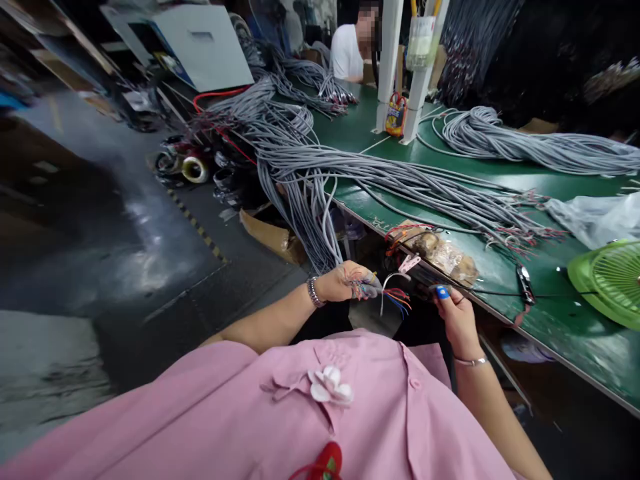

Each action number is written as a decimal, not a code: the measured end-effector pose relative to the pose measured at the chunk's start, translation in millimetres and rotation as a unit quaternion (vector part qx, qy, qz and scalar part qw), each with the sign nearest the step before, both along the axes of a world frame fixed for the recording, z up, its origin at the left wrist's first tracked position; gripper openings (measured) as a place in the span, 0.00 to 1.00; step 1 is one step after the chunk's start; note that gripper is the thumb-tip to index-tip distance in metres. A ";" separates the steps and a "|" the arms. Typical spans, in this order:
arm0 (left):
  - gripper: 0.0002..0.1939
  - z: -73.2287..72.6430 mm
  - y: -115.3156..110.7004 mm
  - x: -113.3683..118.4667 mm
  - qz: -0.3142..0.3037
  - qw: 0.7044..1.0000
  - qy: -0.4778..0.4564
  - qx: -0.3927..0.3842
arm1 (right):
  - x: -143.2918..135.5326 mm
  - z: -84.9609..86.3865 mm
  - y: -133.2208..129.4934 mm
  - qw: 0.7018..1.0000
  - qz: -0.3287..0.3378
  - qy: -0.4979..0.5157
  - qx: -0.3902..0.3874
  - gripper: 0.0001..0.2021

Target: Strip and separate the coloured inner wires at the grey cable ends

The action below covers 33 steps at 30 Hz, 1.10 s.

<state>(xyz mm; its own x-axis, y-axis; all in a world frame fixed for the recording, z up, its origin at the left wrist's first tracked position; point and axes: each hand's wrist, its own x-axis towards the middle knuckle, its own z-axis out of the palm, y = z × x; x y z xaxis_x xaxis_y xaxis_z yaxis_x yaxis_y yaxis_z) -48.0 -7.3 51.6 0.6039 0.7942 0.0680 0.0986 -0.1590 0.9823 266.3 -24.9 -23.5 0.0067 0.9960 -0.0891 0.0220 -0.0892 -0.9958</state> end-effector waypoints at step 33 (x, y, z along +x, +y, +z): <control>0.09 -37.2 16.6 19.2 -0.037 0.982 0.108 0.147 | -45.4 37.7 34.7 0.949 0.297 0.047 -0.099 0.36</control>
<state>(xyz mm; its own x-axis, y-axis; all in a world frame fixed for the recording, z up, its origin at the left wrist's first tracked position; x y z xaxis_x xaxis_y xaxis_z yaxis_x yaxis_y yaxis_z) -28.8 9.3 14.4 0.6843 0.7132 0.1522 0.2776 -0.4477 0.8500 220.9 9.8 14.1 -0.5672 0.7855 -0.2476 0.0387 -0.2749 -0.9607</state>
